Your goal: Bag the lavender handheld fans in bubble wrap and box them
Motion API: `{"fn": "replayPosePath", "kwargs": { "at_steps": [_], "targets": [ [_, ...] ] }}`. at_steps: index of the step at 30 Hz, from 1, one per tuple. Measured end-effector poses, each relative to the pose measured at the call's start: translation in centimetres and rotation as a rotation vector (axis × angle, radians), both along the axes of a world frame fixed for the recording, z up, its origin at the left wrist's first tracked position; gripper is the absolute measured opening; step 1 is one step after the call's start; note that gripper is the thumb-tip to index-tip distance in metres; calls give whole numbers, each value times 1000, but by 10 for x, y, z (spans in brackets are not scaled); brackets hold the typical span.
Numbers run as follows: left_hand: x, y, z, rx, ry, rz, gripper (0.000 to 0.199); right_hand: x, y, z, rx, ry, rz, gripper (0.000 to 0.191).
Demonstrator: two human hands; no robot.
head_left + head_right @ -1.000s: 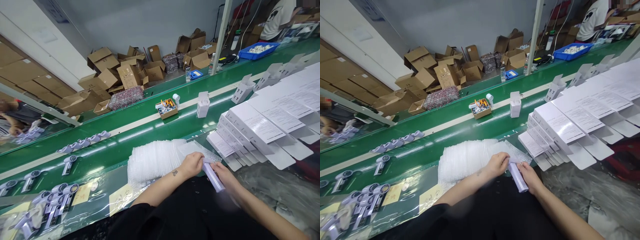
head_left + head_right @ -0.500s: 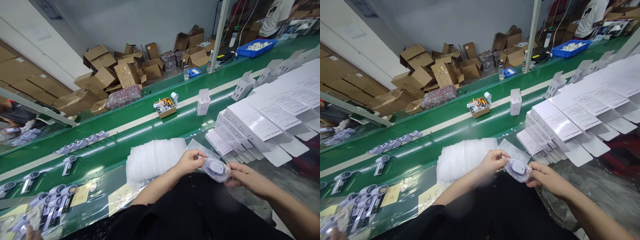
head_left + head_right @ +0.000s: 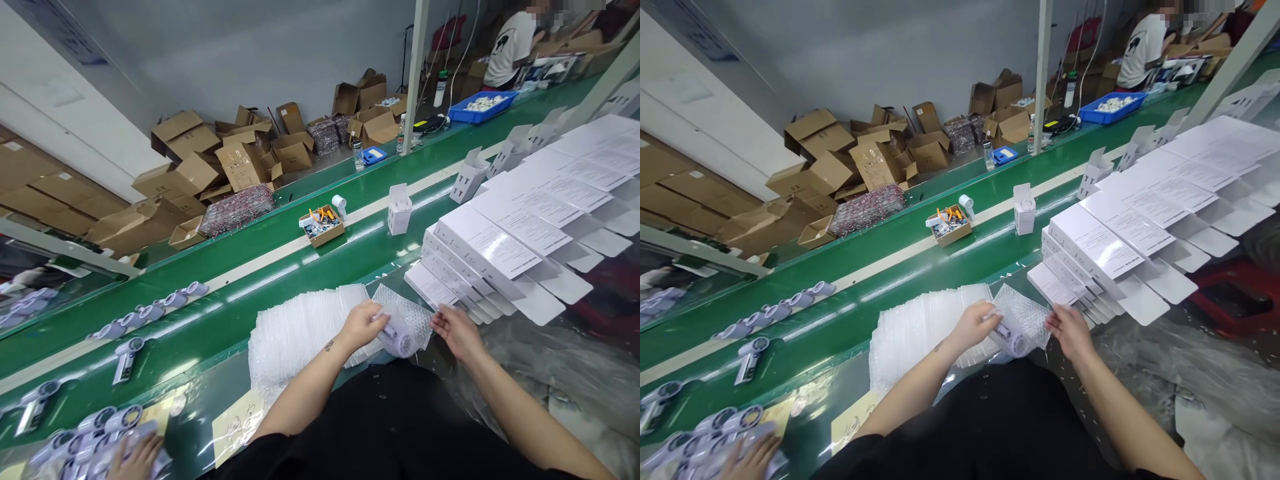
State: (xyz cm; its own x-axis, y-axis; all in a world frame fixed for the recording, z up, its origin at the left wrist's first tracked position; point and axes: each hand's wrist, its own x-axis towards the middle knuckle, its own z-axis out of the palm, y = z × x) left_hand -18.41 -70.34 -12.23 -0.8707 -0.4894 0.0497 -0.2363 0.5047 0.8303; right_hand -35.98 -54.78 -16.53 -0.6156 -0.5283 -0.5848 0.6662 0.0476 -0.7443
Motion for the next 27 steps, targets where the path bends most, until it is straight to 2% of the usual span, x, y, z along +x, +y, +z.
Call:
{"fn": "replayPosePath", "kwargs": {
  "at_steps": [2, 5, 7, 10, 14, 18, 21, 23, 27],
  "targets": [
    [11, -4, -1, 101, 78, 209, 30, -11, -4, -28, 105, -70, -172, 36],
    [28, -15, 3, 379, 133, 430, 37, -18, -26, -56, 150, -94, -196, 35],
    [41, -23, 7, 540, 173, 525, 40, -13, -44, -65, 167, -69, -224, 31],
    [64, -37, 12, 692, 272, 646, 44, 5, -66, -71, 182, 44, -257, 25],
    [90, -62, 13, 844, 392, 807, 45, 35, -85, -70, 181, 313, -201, 25],
    [97, -89, 12, 960, 538, 923, 46, 47, -117, -56, 146, 684, -59, 29],
    [87, -108, 15, 986, 614, 918, 47, 36, -157, -40, 49, 902, 81, 30],
    [73, -121, 20, 978, 655, 872, 46, 21, -189, -31, -22, 1025, 187, 38],
    [29, -151, 25, 914, 712, 831, 47, -18, -256, -29, -123, 1375, 491, 55]
  ]
}}
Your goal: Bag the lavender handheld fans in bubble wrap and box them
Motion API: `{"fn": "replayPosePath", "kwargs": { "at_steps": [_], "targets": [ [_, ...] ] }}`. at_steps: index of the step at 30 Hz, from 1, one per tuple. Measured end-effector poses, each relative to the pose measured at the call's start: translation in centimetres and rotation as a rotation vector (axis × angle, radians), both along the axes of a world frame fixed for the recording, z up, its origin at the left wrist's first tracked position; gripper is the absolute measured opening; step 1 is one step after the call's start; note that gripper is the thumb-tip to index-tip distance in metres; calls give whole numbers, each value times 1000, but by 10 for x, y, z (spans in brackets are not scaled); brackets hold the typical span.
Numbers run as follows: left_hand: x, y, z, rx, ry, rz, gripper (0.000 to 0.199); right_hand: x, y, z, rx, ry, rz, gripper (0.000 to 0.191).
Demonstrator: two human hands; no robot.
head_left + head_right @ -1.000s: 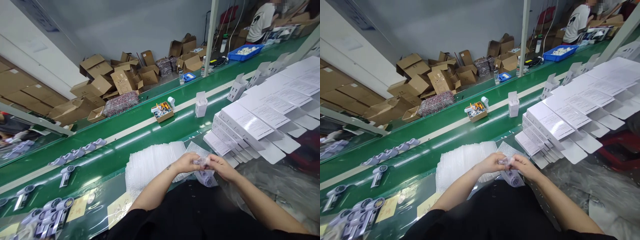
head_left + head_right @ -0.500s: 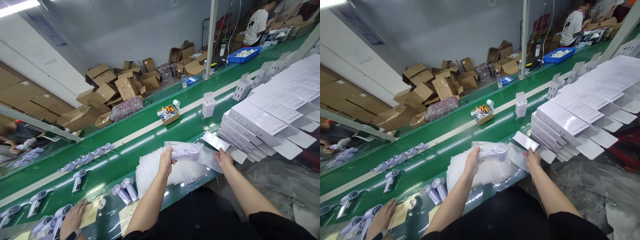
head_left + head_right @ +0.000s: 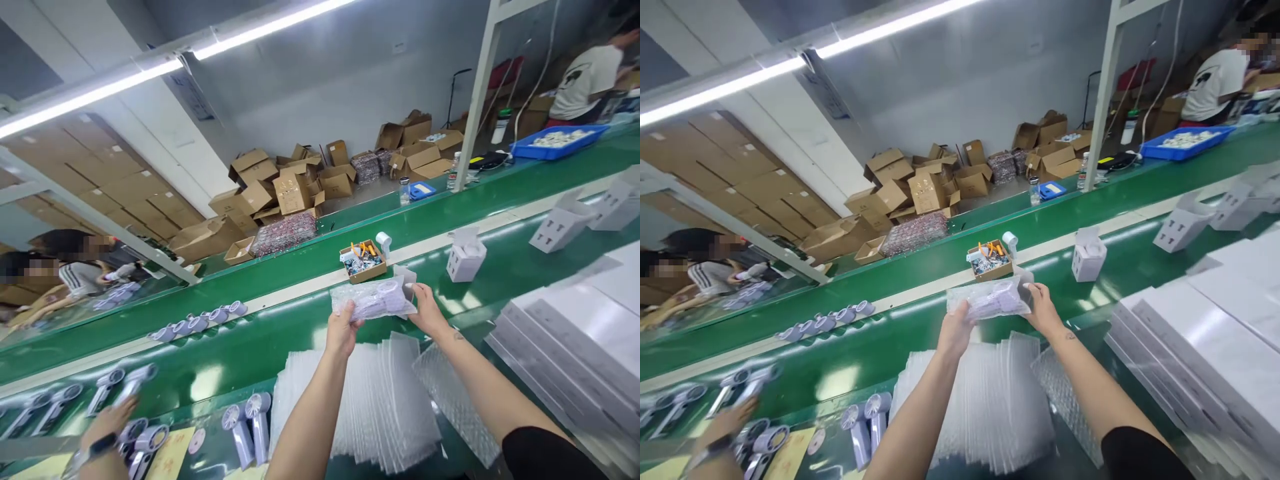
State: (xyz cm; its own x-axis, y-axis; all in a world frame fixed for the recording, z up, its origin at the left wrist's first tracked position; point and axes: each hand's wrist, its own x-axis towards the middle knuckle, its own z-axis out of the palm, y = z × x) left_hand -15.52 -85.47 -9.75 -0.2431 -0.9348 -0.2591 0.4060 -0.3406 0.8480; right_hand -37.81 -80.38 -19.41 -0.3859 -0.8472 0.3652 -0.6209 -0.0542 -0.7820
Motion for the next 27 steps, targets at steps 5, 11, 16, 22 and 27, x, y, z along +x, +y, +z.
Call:
{"fn": "replayPosePath", "kwargs": {
  "at_steps": [5, 11, 16, 22, 27],
  "targets": [
    [-52, -41, -8, -186, -311, 20, 43, -37, -58, -19, 56, 65, 182, 41],
    [-84, -66, 25, -589, -1221, -47, 29, -48, -78, -18, 88, 23, 434, 31],
    [-127, -81, 42, -614, -1204, 13, 31, -45, -73, -29, 34, 38, 352, 50],
    [-147, -62, -9, -648, -1410, -192, 30, -39, -66, -43, -70, -26, 359, 54],
    [-128, -34, -35, -910, -1549, -388, 44, -41, -60, -36, -28, -147, 320, 53]
  ]
}}
